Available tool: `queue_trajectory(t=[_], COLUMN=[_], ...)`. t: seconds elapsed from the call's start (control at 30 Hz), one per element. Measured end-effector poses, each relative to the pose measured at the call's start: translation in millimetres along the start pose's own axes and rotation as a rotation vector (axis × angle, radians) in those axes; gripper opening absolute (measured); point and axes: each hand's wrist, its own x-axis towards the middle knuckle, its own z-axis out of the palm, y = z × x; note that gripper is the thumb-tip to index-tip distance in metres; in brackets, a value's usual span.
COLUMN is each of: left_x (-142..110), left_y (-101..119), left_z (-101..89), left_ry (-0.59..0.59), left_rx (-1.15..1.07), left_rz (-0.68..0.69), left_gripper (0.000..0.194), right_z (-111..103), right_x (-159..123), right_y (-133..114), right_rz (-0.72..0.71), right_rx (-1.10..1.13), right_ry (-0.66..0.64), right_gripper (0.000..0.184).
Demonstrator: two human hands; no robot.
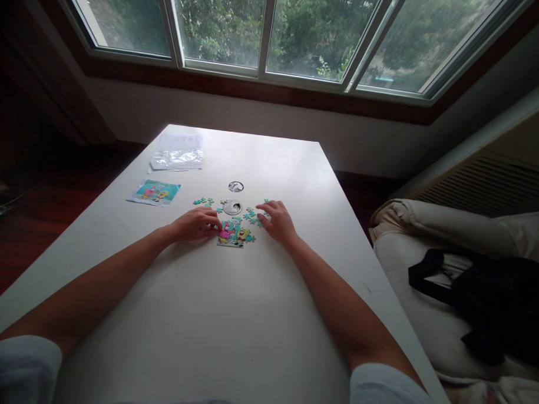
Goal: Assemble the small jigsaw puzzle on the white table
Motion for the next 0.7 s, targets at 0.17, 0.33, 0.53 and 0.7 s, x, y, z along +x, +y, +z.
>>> queue_trajectory(t=[0.17,0.33,0.53,0.7], left_x=[0.1,0.2,1.1,1.7], left_y=[0.2,1.4,1.8,-0.2], left_z=[4.5,5.3,7.3,10.3], left_ry=[0.011,0.018,0.033,0.051], left_rx=[0.03,0.045,0.028,0.018], left_rz=[0.005,0.002,-0.006,-0.006], left_gripper=[0.02,0.022,0.022,0.02], right_z=[10.8,9.6,6.6,9.3], right_x=[-3.4,-3.1,-2.5,-3.8], right_y=[-2.4,-3.2,-5.0,-1.6], right_rz=[-0.037,-0.031,-0.013,0.007], right_rx=[-0.123,-0.122,-0.042,-0.045], right_ry=[-0.145,-0.142,-0.045,-0.024], right_gripper=[0.039,0.029,0.019,0.022])
